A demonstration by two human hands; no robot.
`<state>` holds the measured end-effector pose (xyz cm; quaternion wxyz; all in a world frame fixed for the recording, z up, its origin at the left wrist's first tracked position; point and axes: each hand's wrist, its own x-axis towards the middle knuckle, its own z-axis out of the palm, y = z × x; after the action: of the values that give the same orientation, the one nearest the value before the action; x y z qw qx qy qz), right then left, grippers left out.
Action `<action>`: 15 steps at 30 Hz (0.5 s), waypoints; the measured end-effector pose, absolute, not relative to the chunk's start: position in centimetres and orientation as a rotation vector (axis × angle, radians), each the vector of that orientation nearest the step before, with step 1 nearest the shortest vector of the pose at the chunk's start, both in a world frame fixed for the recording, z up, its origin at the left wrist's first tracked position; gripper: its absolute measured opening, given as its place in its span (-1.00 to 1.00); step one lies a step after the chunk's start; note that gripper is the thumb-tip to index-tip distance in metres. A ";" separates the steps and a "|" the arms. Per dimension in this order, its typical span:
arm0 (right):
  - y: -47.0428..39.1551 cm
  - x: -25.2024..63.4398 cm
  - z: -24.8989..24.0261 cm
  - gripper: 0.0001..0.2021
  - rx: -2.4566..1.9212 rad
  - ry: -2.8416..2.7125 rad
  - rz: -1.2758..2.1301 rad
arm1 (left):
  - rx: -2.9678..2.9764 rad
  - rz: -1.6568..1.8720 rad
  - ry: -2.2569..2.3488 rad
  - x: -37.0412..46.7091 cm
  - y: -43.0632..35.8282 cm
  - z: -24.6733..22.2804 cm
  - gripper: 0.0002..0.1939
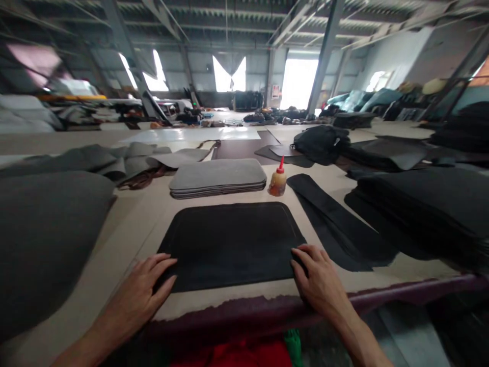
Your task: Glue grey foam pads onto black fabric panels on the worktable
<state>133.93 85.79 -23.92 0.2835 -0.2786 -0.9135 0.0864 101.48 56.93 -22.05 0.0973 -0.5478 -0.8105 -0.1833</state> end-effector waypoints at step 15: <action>97.3 127.1 -17.9 -0.46 -0.998 -2.009 0.926 | -1.659 -0.513 -2.069 98.6 54.2 -22.7 -0.69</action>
<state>127.09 97.29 -17.90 0.3498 -0.3853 -0.7755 0.3573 98.58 54.19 -22.70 0.2185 -0.5992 -0.7476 -0.1852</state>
